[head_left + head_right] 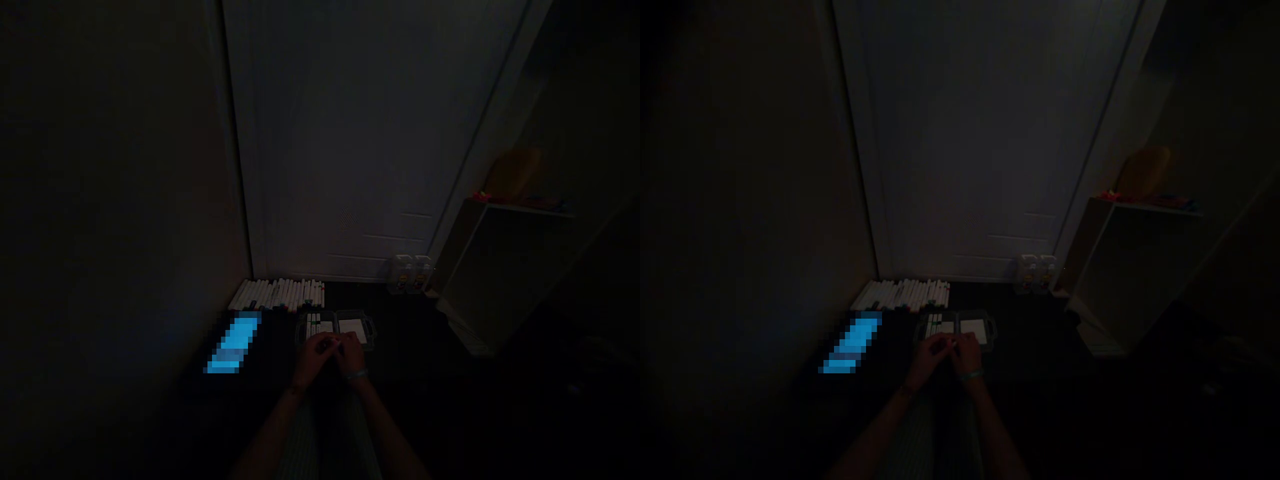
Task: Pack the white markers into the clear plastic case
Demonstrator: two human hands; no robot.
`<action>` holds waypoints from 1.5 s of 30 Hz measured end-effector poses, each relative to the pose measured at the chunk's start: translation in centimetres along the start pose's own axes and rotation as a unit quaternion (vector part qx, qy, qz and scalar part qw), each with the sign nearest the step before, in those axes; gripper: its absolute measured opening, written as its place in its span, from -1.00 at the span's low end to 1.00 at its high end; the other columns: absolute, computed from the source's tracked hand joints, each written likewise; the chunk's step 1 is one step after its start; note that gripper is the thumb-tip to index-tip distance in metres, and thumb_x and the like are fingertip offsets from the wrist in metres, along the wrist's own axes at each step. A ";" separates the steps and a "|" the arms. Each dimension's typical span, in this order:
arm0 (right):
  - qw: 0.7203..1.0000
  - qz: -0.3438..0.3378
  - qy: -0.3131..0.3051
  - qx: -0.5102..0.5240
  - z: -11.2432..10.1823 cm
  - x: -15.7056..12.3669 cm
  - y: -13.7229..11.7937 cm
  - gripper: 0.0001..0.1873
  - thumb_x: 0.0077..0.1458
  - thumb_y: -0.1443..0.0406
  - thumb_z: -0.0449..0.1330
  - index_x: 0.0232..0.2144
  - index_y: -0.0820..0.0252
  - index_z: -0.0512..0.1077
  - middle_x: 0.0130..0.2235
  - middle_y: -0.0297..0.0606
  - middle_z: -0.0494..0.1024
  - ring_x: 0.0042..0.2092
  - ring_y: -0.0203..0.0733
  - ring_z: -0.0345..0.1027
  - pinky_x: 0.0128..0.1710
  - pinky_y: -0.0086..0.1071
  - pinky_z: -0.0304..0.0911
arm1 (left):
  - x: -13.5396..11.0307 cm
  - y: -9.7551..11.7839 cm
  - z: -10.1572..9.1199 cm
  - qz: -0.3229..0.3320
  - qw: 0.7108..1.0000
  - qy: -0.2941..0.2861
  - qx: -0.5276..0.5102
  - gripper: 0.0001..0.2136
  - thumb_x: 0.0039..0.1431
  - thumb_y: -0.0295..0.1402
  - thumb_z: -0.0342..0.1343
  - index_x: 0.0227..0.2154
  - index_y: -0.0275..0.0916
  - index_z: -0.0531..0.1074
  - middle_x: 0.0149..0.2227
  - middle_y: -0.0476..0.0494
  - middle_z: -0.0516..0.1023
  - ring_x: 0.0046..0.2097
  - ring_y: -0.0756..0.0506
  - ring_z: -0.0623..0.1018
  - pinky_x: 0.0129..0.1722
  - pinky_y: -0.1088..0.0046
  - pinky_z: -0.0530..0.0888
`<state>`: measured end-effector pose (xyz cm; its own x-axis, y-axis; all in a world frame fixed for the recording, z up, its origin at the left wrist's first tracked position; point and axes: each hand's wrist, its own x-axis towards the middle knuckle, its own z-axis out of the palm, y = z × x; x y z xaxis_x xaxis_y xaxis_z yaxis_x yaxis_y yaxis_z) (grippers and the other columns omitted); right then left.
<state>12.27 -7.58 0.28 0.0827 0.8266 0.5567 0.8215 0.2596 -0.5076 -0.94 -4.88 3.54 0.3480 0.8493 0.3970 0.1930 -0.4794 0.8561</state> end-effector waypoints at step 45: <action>0.996 0.047 -0.027 0.068 -0.7 0.1 -0.4 -0.57 0.08 0.27 0.12 0.04 -0.05 0.28 -0.19 -0.26 0.43 -0.18 -0.18 0.32 -0.18 -0.37 0.22 | -0.5 -0.4 -0.8 -0.012 0.997 -0.001 -0.071 -0.63 0.11 -0.13 -0.09 -0.31 -0.29 0.51 -0.31 -0.15 0.58 -0.25 -0.12 0.53 -0.23 0.38 0.45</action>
<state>12.32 -7.97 1.01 0.1225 0.8750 0.4684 0.7277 0.2417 -0.6419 -1.91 -4.94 3.25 0.3472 0.8594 0.3753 0.0690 -0.4225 0.9037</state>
